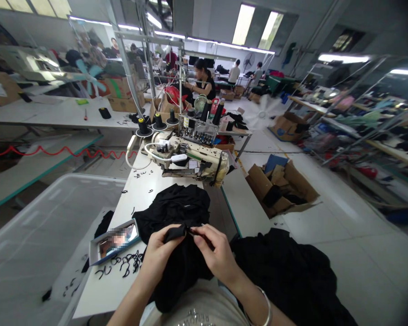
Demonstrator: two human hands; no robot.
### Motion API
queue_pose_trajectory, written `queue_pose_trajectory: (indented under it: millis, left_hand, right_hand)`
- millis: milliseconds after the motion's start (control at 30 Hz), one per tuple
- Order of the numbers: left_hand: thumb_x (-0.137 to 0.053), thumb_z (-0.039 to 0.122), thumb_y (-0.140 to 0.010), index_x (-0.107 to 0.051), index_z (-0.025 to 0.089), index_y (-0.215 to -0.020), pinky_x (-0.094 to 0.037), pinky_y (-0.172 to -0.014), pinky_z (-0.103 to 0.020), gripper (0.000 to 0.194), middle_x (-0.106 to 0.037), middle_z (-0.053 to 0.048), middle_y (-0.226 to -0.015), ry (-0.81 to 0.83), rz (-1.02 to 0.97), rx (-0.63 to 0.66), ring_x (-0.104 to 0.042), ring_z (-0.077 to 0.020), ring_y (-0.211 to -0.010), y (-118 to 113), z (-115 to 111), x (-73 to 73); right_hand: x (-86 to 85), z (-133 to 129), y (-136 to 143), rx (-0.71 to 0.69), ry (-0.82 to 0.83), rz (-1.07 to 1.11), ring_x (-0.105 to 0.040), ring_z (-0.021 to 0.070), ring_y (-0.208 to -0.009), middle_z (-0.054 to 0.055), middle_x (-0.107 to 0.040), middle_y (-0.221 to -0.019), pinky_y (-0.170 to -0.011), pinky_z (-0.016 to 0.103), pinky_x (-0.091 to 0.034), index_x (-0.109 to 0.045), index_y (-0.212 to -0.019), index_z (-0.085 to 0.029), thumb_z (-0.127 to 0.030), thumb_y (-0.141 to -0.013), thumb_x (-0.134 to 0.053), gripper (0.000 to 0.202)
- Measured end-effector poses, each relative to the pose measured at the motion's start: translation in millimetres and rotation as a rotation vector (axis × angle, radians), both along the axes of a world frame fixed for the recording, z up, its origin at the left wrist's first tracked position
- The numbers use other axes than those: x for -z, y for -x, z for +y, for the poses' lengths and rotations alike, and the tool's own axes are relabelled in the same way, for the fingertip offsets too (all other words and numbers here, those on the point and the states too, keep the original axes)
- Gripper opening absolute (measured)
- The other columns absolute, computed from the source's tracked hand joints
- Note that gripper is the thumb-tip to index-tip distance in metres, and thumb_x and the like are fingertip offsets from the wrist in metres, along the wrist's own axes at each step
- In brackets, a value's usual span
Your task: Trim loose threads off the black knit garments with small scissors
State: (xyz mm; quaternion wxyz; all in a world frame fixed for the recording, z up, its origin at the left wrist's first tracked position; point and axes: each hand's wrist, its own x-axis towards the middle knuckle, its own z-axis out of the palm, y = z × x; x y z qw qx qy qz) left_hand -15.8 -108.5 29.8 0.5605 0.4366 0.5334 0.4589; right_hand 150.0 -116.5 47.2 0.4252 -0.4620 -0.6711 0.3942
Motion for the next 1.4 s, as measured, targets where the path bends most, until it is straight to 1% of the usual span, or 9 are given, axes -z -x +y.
queue_pose_trajectory:
  millis: [400,533,633,733,867,933,1033,1233,1400]
  left_hand:
    - [-0.071,0.023,-0.067,-0.072,0.019,-0.077,-0.046,-0.075,-0.022,0.010,-0.071,0.001,-0.078,0.027,-0.075,0.009,-0.062,-0.0179,-0.080,-4,-5,-5.1]
    - [-0.073,0.022,-0.066,-0.072,0.018,-0.075,-0.045,-0.071,-0.019,0.010,-0.071,0.002,-0.075,0.072,-0.108,-0.024,-0.062,-0.0157,-0.077,-7,-6,-6.6]
    - [-0.075,0.023,-0.063,-0.071,0.017,-0.070,-0.045,-0.063,-0.017,0.011,-0.070,0.002,-0.069,0.172,-0.210,-0.060,-0.061,-0.0135,-0.068,-11,-8,-9.1]
    - [-0.076,0.026,-0.062,-0.071,0.016,-0.071,-0.048,-0.059,-0.019,0.014,-0.070,0.001,-0.067,0.319,-0.377,-0.100,-0.063,-0.0140,-0.062,-14,-8,-12.6]
    - [-0.074,0.020,-0.063,-0.071,0.016,-0.074,-0.052,-0.062,-0.020,0.012,-0.073,-0.001,-0.074,0.484,-0.505,-0.296,-0.066,-0.0160,-0.068,-14,-7,-18.7]
    - [-0.071,0.018,-0.065,-0.072,0.015,-0.073,-0.053,-0.061,-0.021,0.009,-0.073,-0.003,-0.073,0.555,-0.544,-0.338,-0.067,-0.0162,-0.067,-14,-6,-21.9]
    - [-0.068,0.016,-0.068,-0.072,0.014,-0.076,-0.055,-0.060,-0.024,0.009,-0.073,-0.004,-0.070,0.622,-0.606,-0.308,-0.068,-0.0177,-0.062,-13,-5,-25.1]
    - [-0.066,0.015,-0.070,-0.071,0.013,-0.079,-0.056,-0.062,-0.026,0.010,-0.074,-0.005,-0.073,0.648,-0.626,-0.322,-0.069,-0.0195,-0.066,-13,-5,-23.2]
    - [-0.068,0.021,-0.070,-0.071,0.013,-0.082,-0.056,-0.066,-0.028,0.014,-0.074,-0.006,-0.078,0.651,-0.662,-0.247,-0.069,-0.0218,-0.072,-13,-5,-21.2]
  right_hand:
    - [4.4,0,10,0.059,-0.029,0.083,-0.059,0.0168,-0.076,0.005,-0.061,-0.079,-0.067,0.025,-0.044,-0.061,-0.083,-0.015,-0.024,-0.088,-0.048,0.016]
    - [7.3,-2,12,0.097,-0.013,0.115,-0.059,0.0159,-0.075,0.005,-0.062,-0.079,-0.067,0.024,-0.044,-0.062,-0.083,-0.016,-0.025,-0.088,-0.049,0.017]
    - [10.7,-5,14,0.157,0.048,0.172,-0.059,0.0159,-0.076,0.004,-0.064,-0.080,-0.069,0.024,-0.044,-0.064,-0.083,-0.017,-0.028,-0.089,-0.048,0.020]
    - [14.7,-6,12,0.178,0.162,0.239,-0.058,0.0154,-0.075,0.004,-0.064,-0.083,-0.066,0.023,-0.044,-0.064,-0.090,-0.019,-0.035,-0.090,-0.045,0.025]
    - [17.1,-6,6,0.076,0.251,0.276,-0.056,0.0137,-0.069,0.003,-0.062,-0.082,-0.060,0.022,-0.041,-0.062,-0.097,-0.020,-0.043,-0.088,-0.048,0.028]
    - [16.2,-5,5,0.029,0.260,0.280,-0.055,0.0139,-0.071,0.003,-0.061,-0.082,-0.062,0.022,-0.041,-0.061,-0.095,-0.019,-0.044,-0.084,-0.054,0.028]
    - [14.5,-5,4,0.026,0.275,0.289,-0.054,0.0138,-0.072,0.002,-0.060,-0.082,-0.063,0.022,-0.041,-0.061,-0.093,-0.019,-0.044,-0.080,-0.059,0.029]
    - [15.2,-6,7,0.042,0.329,0.310,-0.049,0.0112,-0.064,0.000,-0.055,-0.075,-0.059,0.020,-0.039,-0.059,-0.090,-0.017,-0.041,-0.073,-0.066,0.030]
    - [12.1,-7,11,0.091,0.279,0.262,-0.044,0.0098,-0.060,-0.002,-0.049,-0.067,-0.056,0.020,-0.036,-0.056,-0.075,-0.016,-0.038,-0.078,-0.061,0.022]
